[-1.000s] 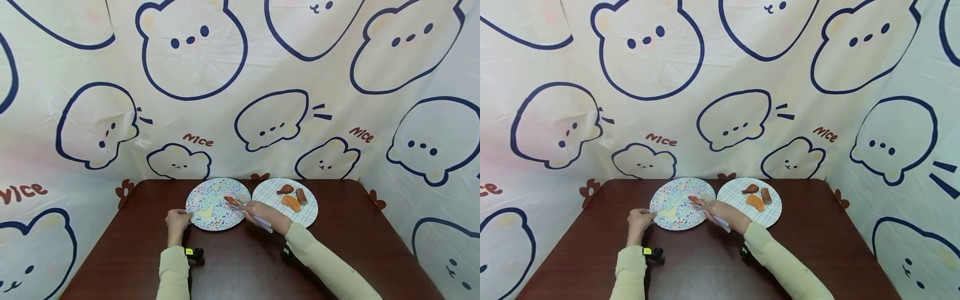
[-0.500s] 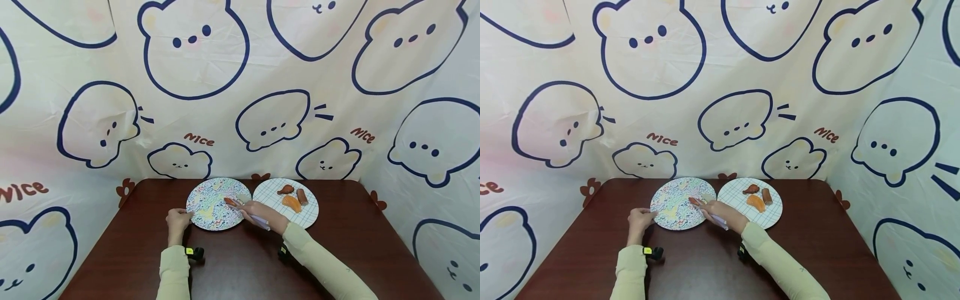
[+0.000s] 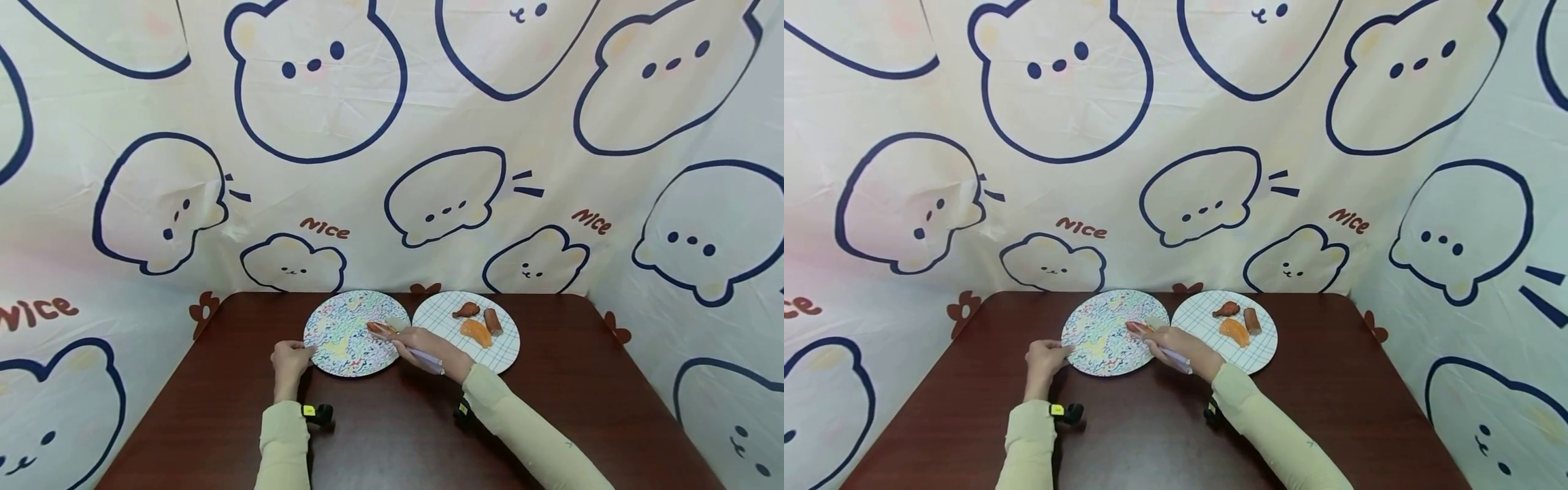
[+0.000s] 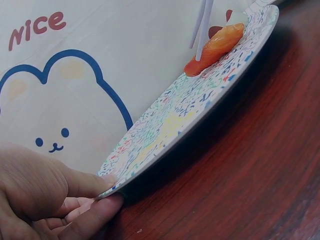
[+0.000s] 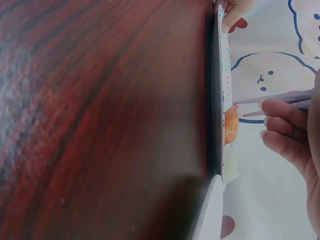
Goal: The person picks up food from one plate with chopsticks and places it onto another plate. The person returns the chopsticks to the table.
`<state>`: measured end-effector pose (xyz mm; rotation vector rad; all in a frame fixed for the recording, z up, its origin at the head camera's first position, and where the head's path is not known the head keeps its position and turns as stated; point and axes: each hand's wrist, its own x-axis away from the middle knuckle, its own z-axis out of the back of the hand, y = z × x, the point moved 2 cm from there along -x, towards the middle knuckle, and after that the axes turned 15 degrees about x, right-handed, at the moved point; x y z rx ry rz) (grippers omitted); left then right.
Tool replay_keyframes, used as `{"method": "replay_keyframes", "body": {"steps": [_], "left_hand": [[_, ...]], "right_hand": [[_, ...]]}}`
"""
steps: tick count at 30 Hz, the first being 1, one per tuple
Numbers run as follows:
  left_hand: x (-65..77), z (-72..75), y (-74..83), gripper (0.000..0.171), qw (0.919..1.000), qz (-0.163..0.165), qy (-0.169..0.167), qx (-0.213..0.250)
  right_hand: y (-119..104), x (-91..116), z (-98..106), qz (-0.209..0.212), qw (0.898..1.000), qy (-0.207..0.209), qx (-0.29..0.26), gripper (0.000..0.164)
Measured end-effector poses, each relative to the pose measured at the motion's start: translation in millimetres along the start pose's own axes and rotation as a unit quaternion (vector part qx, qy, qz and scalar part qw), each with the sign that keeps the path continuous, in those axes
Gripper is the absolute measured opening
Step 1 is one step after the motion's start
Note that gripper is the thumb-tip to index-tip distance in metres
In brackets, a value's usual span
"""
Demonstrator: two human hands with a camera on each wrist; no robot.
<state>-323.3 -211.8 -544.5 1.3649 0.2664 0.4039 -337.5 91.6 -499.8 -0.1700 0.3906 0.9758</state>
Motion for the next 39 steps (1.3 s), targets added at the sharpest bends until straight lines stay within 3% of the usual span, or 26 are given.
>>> {"method": "replay_keyframes", "body": {"steps": [5, 18, 24, 29, 34, 39], "left_hand": [[-0.2, -0.4, 0.8, 0.024, 1.0000, -0.005, 0.003, 0.001], [-0.1, 1.8, 0.9, 0.032, 0.9999, 0.001, -0.008, 0.012], [-0.4, 1.1, 0.9, 0.023, 1.0000, -0.007, -0.002, 0.005], [0.2, -0.1, 0.9, 0.023, 1.0000, -0.009, 0.003, 0.001], [0.5, -1.3, 0.8, 0.025, 1.0000, -0.008, 0.000, 0.000], [-0.3, -1.9, 0.9, 0.025, 1.0000, -0.006, -0.006, 0.003]], "right_hand": [[0.1, 5.1, 6.6, -0.022, 0.999, -0.010, -0.033, 0.031], [6.1, 22.1, 32.1, -0.070, 0.994, 0.019, -0.077, 0.024], [18.5, 35.3, 41.7, -0.103, 0.991, 0.014, -0.088, 0.027], [31.0, 50.8, 49.2, -0.125, 0.988, 0.048, -0.081, 0.028], [45.3, 72.9, 60.2, -0.169, 0.982, 0.057, -0.068, 0.032], [66.1, 99.0, 69.8, -0.227, 0.969, 0.059, -0.078, 0.038]]}}
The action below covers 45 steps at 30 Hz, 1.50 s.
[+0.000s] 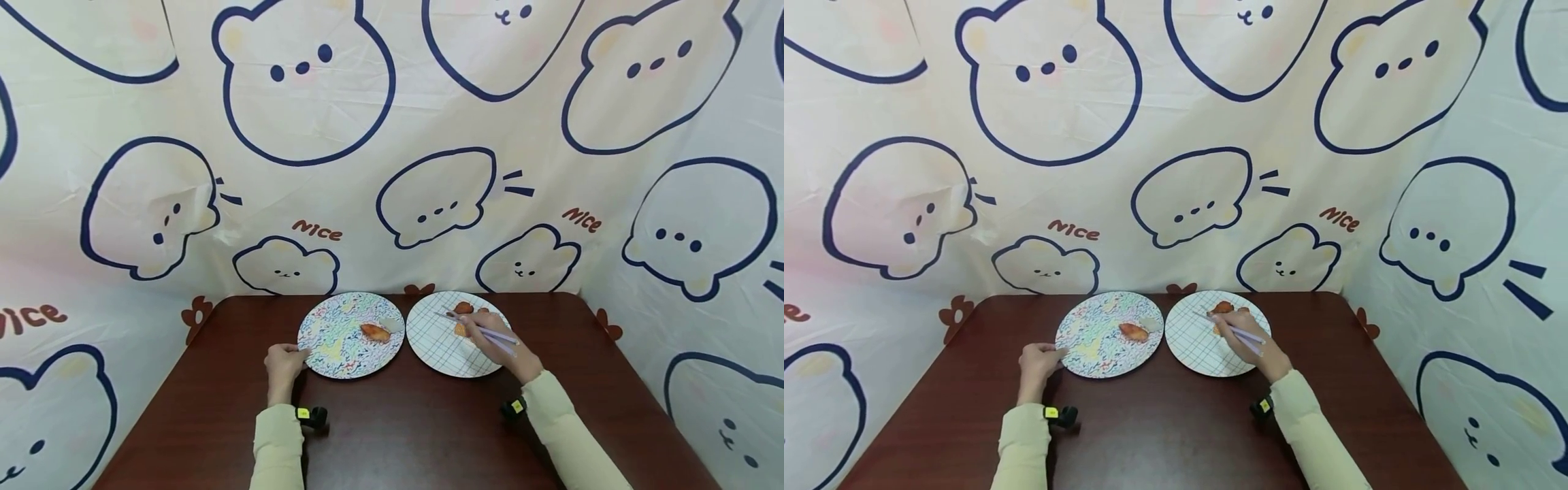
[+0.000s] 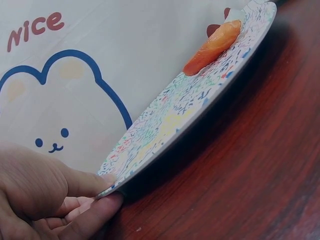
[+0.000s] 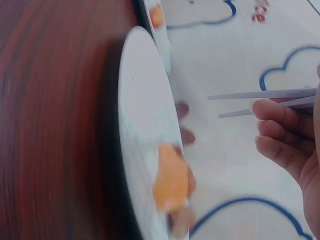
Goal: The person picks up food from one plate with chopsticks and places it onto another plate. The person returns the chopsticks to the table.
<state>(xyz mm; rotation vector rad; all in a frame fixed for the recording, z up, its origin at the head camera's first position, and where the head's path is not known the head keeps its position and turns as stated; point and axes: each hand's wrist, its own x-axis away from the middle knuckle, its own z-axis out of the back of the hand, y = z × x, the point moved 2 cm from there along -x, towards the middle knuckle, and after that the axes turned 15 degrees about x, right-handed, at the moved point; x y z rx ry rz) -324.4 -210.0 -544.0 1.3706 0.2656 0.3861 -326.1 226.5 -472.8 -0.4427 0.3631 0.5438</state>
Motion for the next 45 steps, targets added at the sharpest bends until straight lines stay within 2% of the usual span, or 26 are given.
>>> {"method": "replay_keyframes", "body": {"steps": [5, 9, 18, 22, 26, 34, 38, 41, 45], "left_hand": [[0.3, 1.2, -0.5, 0.027, 1.0000, 0.000, 0.002, -0.005], [0.1, 1.2, -1.2, 0.026, 1.0000, -0.001, 0.004, -0.006], [-0.4, 0.6, -2.6, 0.028, 0.9999, 0.000, 0.007, -0.008], [-0.2, 0.9, -2.2, 0.028, 1.0000, 0.001, 0.000, -0.006], [0.9, 2.1, -1.0, 0.029, 0.9999, 0.006, -0.010, 0.002], [1.9, 2.0, -0.5, 0.030, 0.9999, 0.003, -0.010, -0.004], [2.8, 1.9, -0.5, 0.030, 1.0000, 0.002, -0.009, -0.001], [2.8, 2.3, -0.5, 0.030, 1.0000, 0.001, -0.007, -0.001], [1.9, 2.4, -0.3, 0.031, 1.0000, 0.001, -0.007, 0.001]], "right_hand": [[26.0, 13.6, 10.5, -0.039, 0.999, -0.001, -0.026, 0.036], [44.3, 23.9, 13.2, -0.066, 0.998, 0.001, -0.023, 0.038], [74.9, 41.3, 14.3, -0.122, 0.991, 0.037, 0.028, 0.051], [83.9, 47.4, 14.8, -0.163, 0.986, 0.024, 0.000, 0.059], [89.4, 50.7, 14.6, -0.182, 0.983, 0.007, -0.029, 0.061], [93.6, 48.9, 10.3, -0.183, 0.982, -0.035, -0.028, 0.061], [90.8, 46.3, 9.5, -0.176, 0.983, -0.053, -0.019, 0.056], [81.6, 43.6, 11.4, -0.146, 0.988, -0.056, 0.005, 0.047], [61.6, 40.1, 15.4, -0.075, 0.994, -0.042, 0.069, 0.039]]}}
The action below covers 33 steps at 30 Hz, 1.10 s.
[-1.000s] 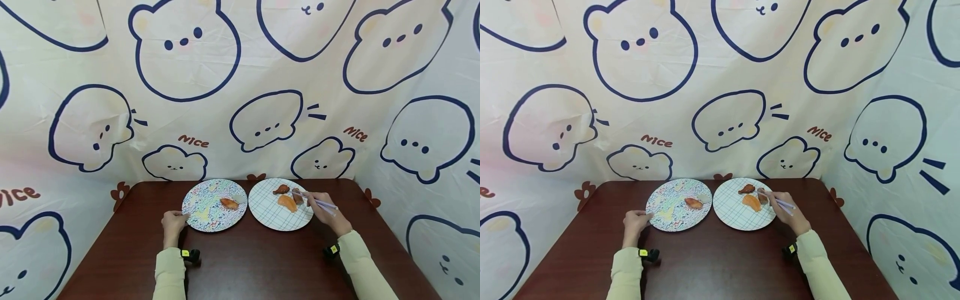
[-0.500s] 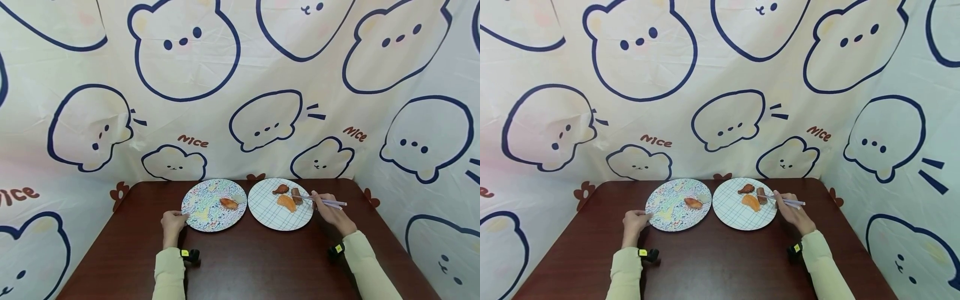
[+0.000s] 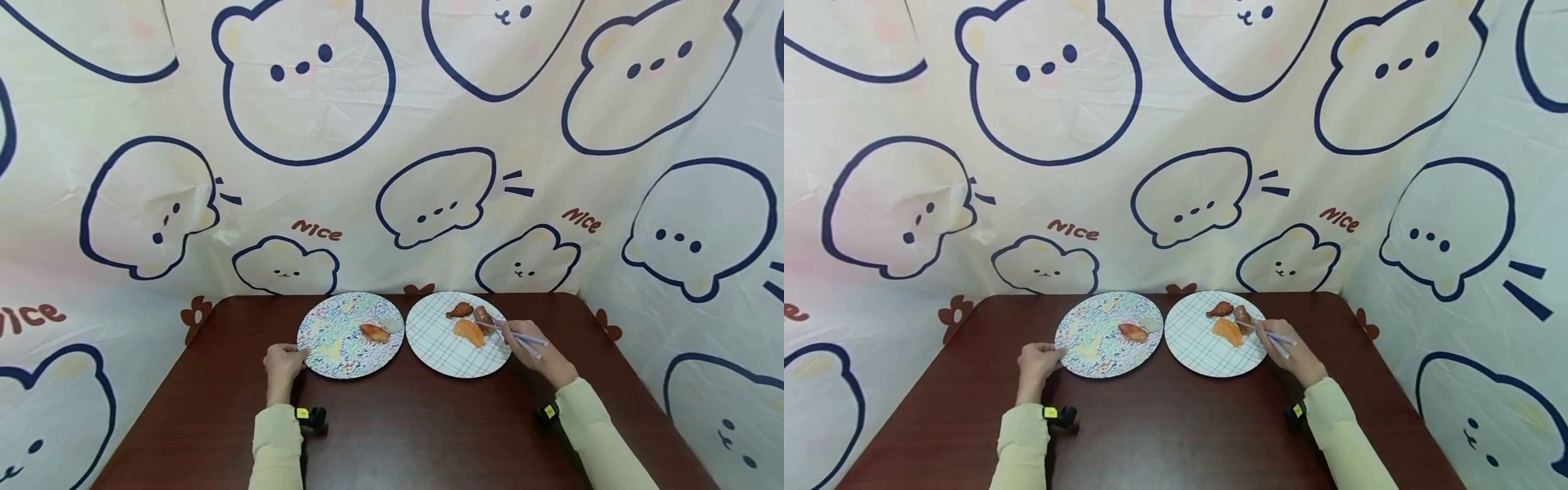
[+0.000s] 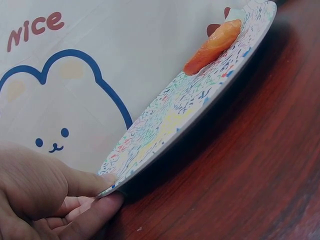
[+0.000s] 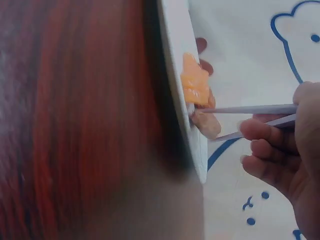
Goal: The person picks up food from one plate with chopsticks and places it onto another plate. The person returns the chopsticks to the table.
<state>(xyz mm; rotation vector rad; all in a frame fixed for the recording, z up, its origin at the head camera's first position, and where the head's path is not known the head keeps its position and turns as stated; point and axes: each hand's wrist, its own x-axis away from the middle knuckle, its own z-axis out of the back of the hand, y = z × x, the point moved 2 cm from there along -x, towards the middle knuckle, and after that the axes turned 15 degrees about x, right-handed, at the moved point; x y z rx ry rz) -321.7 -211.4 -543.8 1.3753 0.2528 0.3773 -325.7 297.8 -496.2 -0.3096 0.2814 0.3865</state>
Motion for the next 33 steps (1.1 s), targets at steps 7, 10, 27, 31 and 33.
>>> {"method": "replay_keyframes", "body": {"steps": [7, 10, 27, 31, 33], "left_hand": [[-1.2, -1.8, 0.2, 0.032, 1.0000, 0.000, -0.007, -0.001], [0.6, -1.1, 0.5, 0.030, 1.0000, 0.003, -0.004, 0.000], [-0.1, -1.5, 2.0, 0.025, 1.0000, 0.002, 0.003, -0.006], [0.2, -1.5, 1.8, 0.025, 1.0000, 0.001, 0.001, -0.006], [0.0, -1.5, 1.6, 0.025, 1.0000, 0.001, 0.000, -0.005]], "right_hand": [[-6.1, -2.0, -3.4, 0.039, 0.998, 0.014, 0.046, 0.042], [-5.0, -1.6, -4.5, 0.040, 0.999, 0.005, 0.025, 0.041], [-14.9, -7.5, -7.0, 0.050, 0.997, -0.049, 0.029, 0.029], [-16.3, -7.8, -7.3, 0.054, 0.996, -0.046, 0.045, 0.029], [-17.5, -7.3, -6.9, 0.049, 0.997, -0.041, 0.049, 0.029]]}}
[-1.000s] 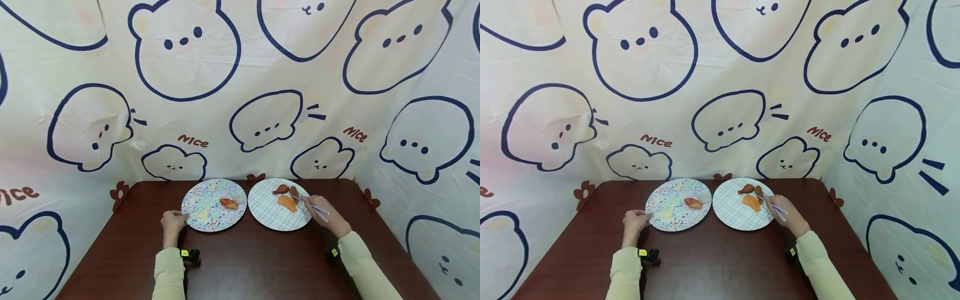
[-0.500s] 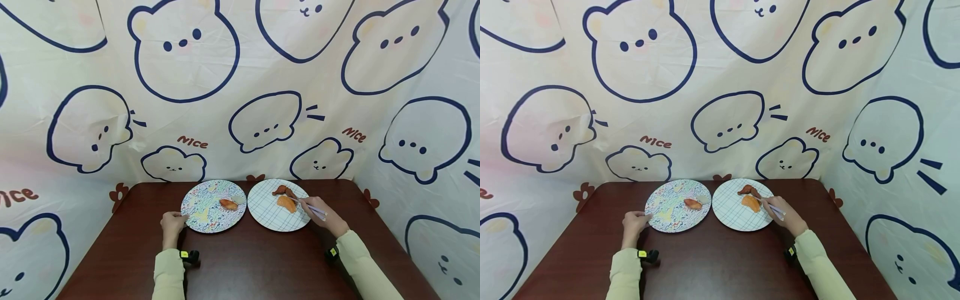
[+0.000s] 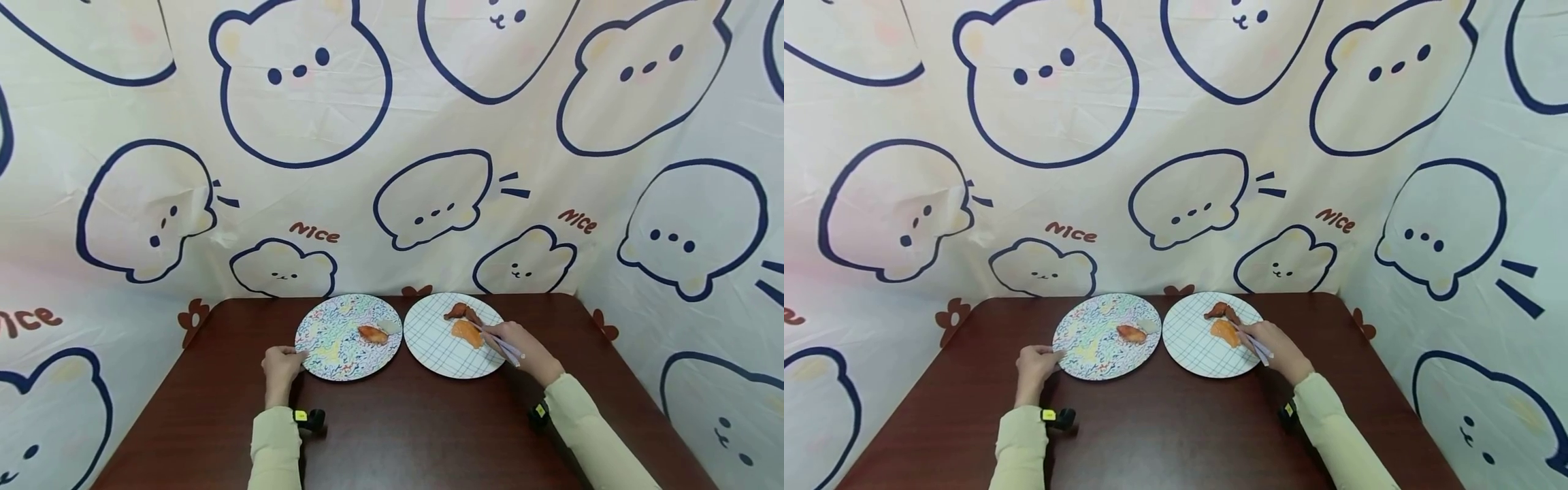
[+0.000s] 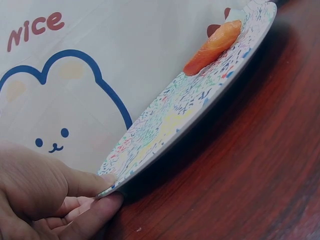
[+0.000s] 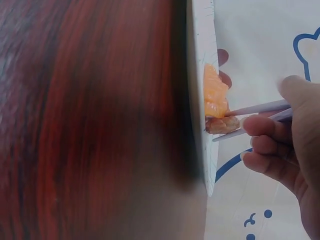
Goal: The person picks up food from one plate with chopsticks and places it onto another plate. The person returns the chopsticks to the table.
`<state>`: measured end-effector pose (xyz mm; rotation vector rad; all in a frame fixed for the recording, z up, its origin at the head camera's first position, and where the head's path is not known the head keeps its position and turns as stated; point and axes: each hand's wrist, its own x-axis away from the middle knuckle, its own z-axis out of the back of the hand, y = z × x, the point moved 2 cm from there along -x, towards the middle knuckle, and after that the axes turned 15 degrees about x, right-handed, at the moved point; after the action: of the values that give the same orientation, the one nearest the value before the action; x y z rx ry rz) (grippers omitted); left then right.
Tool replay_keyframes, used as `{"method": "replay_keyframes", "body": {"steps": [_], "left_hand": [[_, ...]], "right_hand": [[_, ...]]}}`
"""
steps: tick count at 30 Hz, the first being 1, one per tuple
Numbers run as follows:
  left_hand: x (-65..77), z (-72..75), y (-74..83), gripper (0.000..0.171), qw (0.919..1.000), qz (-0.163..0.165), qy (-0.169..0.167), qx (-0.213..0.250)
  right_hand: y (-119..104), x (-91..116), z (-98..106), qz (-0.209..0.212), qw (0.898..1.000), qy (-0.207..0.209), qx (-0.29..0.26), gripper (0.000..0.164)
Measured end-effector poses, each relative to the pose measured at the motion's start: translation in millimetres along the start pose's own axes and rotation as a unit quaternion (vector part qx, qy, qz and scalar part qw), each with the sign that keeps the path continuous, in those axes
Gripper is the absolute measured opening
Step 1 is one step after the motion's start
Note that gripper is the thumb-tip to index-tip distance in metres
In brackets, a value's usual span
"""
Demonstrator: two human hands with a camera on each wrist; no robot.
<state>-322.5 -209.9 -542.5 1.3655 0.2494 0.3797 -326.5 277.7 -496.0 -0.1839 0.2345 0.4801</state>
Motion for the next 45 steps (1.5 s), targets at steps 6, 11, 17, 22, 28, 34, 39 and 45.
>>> {"method": "replay_keyframes", "body": {"steps": [6, 11, 17, 22, 28, 34, 39, 45], "left_hand": [[-1.1, 0.2, 0.7, 0.026, 1.0000, -0.004, 0.000, 0.000], [-0.5, 0.1, 0.3, 0.028, 1.0000, -0.001, 0.000, 0.004], [0.5, 0.6, -0.9, 0.028, 1.0000, -0.004, -0.004, 0.006], [0.7, 1.0, -2.0, 0.028, 1.0000, -0.003, -0.002, 0.006], [0.6, 0.2, -2.2, 0.028, 1.0000, -0.005, -0.003, 0.006], [0.9, 0.2, -2.4, 0.029, 1.0000, -0.003, -0.005, 0.007], [-1.4, 1.3, -2.4, 0.031, 1.0000, 0.005, -0.005, 0.002], [-2.4, 0.5, -3.1, 0.029, 1.0000, 0.009, 0.002, -0.003]], "right_hand": [[-2.7, 0.2, 0.7, 0.007, 1.000, 0.020, 0.009, 0.030], [-2.5, -2.0, 0.3, 0.015, 1.000, 0.020, -0.004, 0.039], [6.3, -6.0, -1.4, -0.039, 0.998, -0.030, -0.048, 0.039], [10.0, -10.2, -1.7, -0.045, 0.996, -0.052, -0.063, 0.041], [7.0, -9.8, 0.5, -0.012, 0.998, -0.039, -0.051, 0.039], [3.3, -6.4, 0.8, -0.018, 0.999, -0.036, -0.022, 0.037], [1.8, -5.7, 2.1, -0.045, 0.997, -0.055, -0.030, 0.037], [-5.5, -4.1, 7.3, -0.022, 0.998, -0.040, -0.030, 0.036]]}}
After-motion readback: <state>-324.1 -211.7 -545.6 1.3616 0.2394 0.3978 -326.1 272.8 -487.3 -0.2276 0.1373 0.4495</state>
